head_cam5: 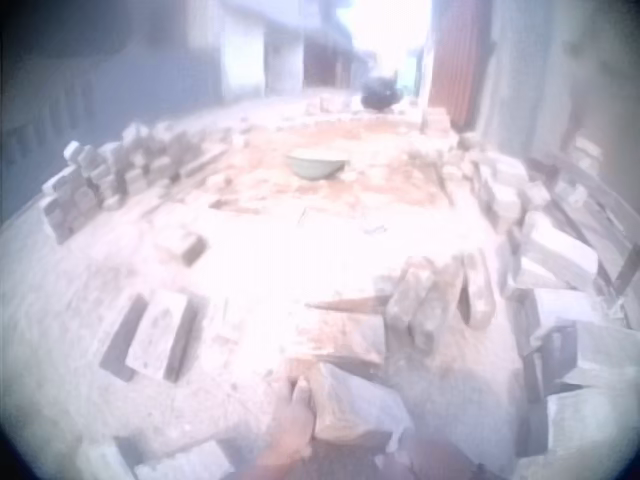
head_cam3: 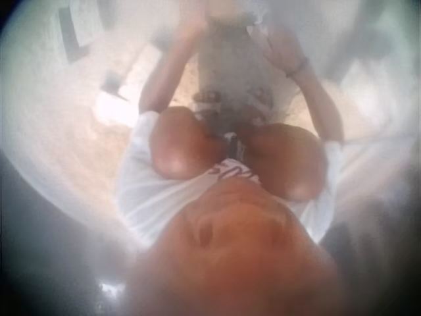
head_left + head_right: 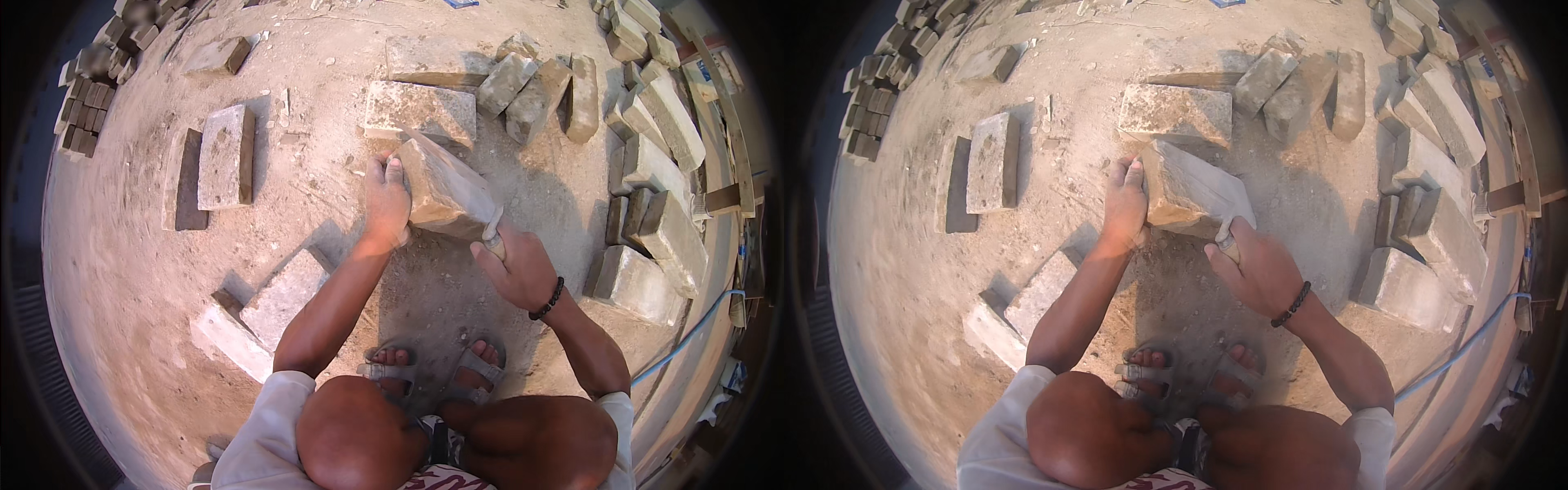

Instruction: The person uses a hand chisel to chip and shape the edges of rectangular stone blocks. They repeatedly reposition each block and strike it with the chisel to remove material from the corners and faces. The shaped blocks are placed on the ground among other similar blocks.

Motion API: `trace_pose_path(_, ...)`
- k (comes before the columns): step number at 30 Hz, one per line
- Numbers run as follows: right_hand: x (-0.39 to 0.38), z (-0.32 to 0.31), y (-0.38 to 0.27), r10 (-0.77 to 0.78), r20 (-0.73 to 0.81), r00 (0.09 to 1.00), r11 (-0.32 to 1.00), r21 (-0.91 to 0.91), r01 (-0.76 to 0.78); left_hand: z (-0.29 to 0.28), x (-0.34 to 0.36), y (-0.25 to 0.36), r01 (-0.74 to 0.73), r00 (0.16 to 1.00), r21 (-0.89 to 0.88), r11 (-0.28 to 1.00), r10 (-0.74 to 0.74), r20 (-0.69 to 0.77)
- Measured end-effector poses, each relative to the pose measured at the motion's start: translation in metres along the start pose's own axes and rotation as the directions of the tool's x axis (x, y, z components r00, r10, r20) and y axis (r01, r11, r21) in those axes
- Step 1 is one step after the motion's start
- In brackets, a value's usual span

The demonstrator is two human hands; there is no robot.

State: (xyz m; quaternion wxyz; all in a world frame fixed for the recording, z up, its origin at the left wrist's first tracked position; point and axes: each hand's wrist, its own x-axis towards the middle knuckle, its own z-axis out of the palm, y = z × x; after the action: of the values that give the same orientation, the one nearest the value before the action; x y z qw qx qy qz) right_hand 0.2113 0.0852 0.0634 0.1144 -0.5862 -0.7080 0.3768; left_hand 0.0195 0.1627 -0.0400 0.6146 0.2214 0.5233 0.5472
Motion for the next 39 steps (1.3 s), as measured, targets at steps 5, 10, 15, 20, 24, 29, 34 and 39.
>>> trace_pose_path(5,-0.005,0.021,0.027,0.003,-0.036,0.999,0.99,0.142,0.002,0.004,-0.005,0.006,0.09,0.996,-0.067,0.994,-0.092,-0.021)
trace_pose_path(10,0.01,0.003,0.034,0.022,-0.027,0.999,0.991,0.136,-0.018,-0.022,0.002,-0.012,0.011,1.0,0.063,0.998,-0.012,0.017)
trace_pose_path(15,0.004,0.012,0.051,0.097,0.081,0.992,0.995,0.01,-0.098,-0.009,-0.002,-0.016,-0.022,0.999,0.029,0.999,0.021,0.036)
trace_pose_path(20,-0.016,0.01,0.015,0.11,0.047,0.993,0.986,0.12,-0.115,-0.015,-0.007,-0.014,-0.005,1.0,-0.01,1.0,0.005,-0.004)
trace_pose_path(24,-0.028,0.03,0.029,0.301,0.114,0.947,0.951,0.039,-0.307,-0.001,-0.014,-0.007,0.036,0.999,-0.066,0.997,-0.037,-0.004)
trace_pose_path(29,-0.034,0.023,0.08,0.37,-0.001,0.929,0.921,0.129,-0.367,-0.008,-0.012,-0.011,0.073,0.997,-0.106,0.992,-0.073,0.001)
trace_pose_path(34,-0.048,0.038,-0.001,0.109,-0.076,0.991,0.968,0.236,-0.089,0.008,-0.023,-0.004,0.189,0.982,-0.165,0.968,-0.19,0.014)
trace_pose_path(39,-0.041,0.09,0.037,0.112,-0.182,0.977,0.977,0.202,-0.074,-0.008,-0.01,-0.011,0.3,0.95,-0.346,0.889,-0.309,0.031)
